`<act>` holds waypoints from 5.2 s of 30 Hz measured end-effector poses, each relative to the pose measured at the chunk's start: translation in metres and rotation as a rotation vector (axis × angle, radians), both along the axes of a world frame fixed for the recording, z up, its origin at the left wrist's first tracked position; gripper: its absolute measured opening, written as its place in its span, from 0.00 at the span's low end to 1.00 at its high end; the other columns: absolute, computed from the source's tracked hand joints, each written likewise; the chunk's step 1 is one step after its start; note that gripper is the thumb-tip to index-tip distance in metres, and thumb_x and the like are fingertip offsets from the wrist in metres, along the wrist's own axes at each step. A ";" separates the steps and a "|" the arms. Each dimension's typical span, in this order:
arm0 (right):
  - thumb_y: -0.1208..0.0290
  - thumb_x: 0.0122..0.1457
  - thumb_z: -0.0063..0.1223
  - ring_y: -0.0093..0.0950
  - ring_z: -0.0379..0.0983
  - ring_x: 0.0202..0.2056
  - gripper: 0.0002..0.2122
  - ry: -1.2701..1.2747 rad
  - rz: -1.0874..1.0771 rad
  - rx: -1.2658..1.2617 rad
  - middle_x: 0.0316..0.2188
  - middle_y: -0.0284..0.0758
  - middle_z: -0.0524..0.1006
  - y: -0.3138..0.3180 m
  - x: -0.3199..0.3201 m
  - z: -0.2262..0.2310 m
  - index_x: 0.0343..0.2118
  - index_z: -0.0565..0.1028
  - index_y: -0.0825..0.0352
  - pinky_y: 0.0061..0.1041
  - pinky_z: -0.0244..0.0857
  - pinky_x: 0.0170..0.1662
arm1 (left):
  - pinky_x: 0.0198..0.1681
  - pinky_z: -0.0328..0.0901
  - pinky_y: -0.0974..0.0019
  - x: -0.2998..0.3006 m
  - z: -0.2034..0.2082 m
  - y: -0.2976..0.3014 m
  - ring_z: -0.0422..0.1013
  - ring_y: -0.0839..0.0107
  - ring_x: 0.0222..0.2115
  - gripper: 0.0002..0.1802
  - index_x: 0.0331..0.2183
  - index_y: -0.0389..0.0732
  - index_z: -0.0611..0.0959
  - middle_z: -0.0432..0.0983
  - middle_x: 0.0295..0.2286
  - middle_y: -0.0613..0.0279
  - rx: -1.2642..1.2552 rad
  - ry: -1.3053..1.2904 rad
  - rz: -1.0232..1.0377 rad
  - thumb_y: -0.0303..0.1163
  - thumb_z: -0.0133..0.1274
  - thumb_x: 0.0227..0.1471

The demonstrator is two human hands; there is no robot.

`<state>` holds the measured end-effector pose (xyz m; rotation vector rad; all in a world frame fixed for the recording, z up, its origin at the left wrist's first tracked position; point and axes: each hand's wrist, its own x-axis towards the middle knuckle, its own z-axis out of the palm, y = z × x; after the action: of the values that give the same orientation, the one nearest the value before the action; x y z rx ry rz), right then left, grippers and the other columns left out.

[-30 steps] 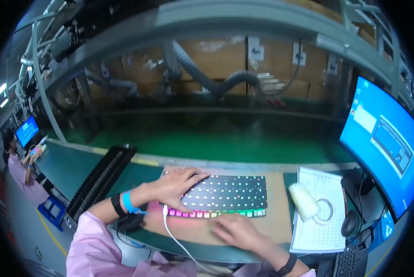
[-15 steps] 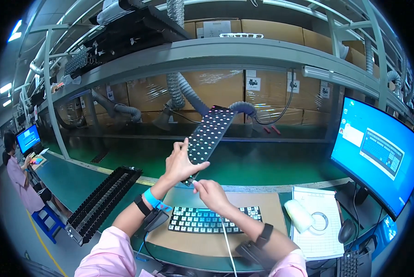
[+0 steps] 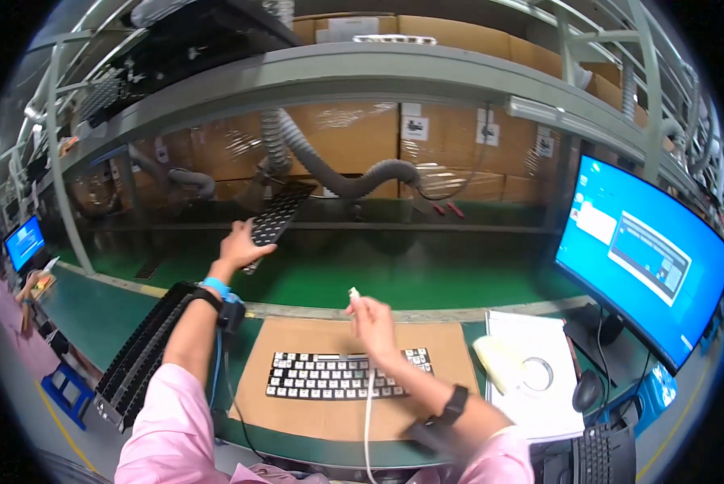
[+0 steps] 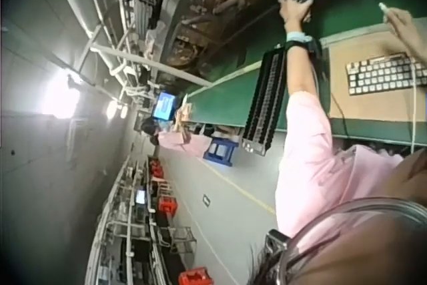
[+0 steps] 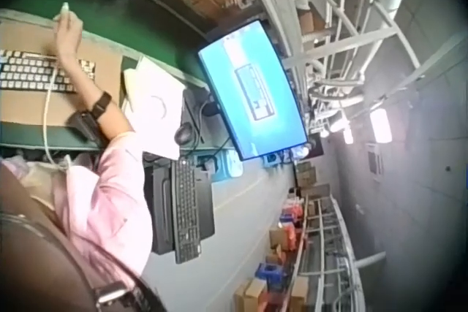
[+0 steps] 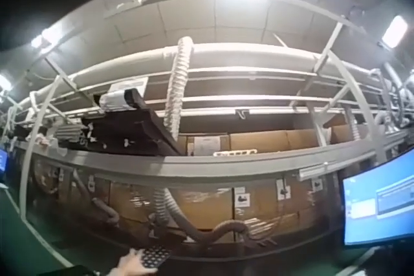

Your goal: The person connects a cable to a circuit board, turns it over, and wipes the keyboard switches with a sponge. They then unplug the cable, place the assembly on a rack, and repeat the process with another unit.

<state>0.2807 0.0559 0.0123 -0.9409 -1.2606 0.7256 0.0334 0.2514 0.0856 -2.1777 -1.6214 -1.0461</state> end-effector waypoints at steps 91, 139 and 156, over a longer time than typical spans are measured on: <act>0.75 0.44 0.49 0.41 0.70 0.38 0.07 -1.122 -1.096 -0.507 0.34 0.45 0.73 0.016 0.328 -0.083 0.28 0.74 0.65 0.37 0.65 0.39 | 0.47 0.56 0.58 -0.267 -0.171 -0.373 0.63 0.57 0.38 0.22 0.28 0.40 0.71 0.67 0.31 0.57 0.156 0.448 0.154 0.25 0.57 0.20; 0.77 0.44 0.46 0.40 0.60 0.47 0.10 -1.050 -1.132 -0.582 0.43 0.44 0.66 0.032 0.317 -0.070 0.32 0.73 0.68 0.36 0.56 0.48 | 0.40 0.63 0.64 -0.164 0.417 -0.284 0.70 0.61 0.37 0.23 0.37 0.43 0.71 0.72 0.35 0.58 1.031 0.499 0.428 0.37 0.59 0.37; 0.75 0.45 0.47 0.40 0.61 0.46 0.08 -1.067 -1.174 -0.537 0.41 0.44 0.66 0.038 0.320 -0.076 0.30 0.73 0.69 0.37 0.56 0.47 | 0.41 0.62 0.68 -0.174 0.454 -0.161 0.69 0.70 0.35 0.23 0.38 0.42 0.74 0.73 0.34 0.59 1.030 0.083 -0.044 0.37 0.59 0.37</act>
<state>0.6008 0.0941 -0.0639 -2.3850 -1.0573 -0.5133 -0.1403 0.0906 0.5397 -1.4997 -0.6959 -1.3556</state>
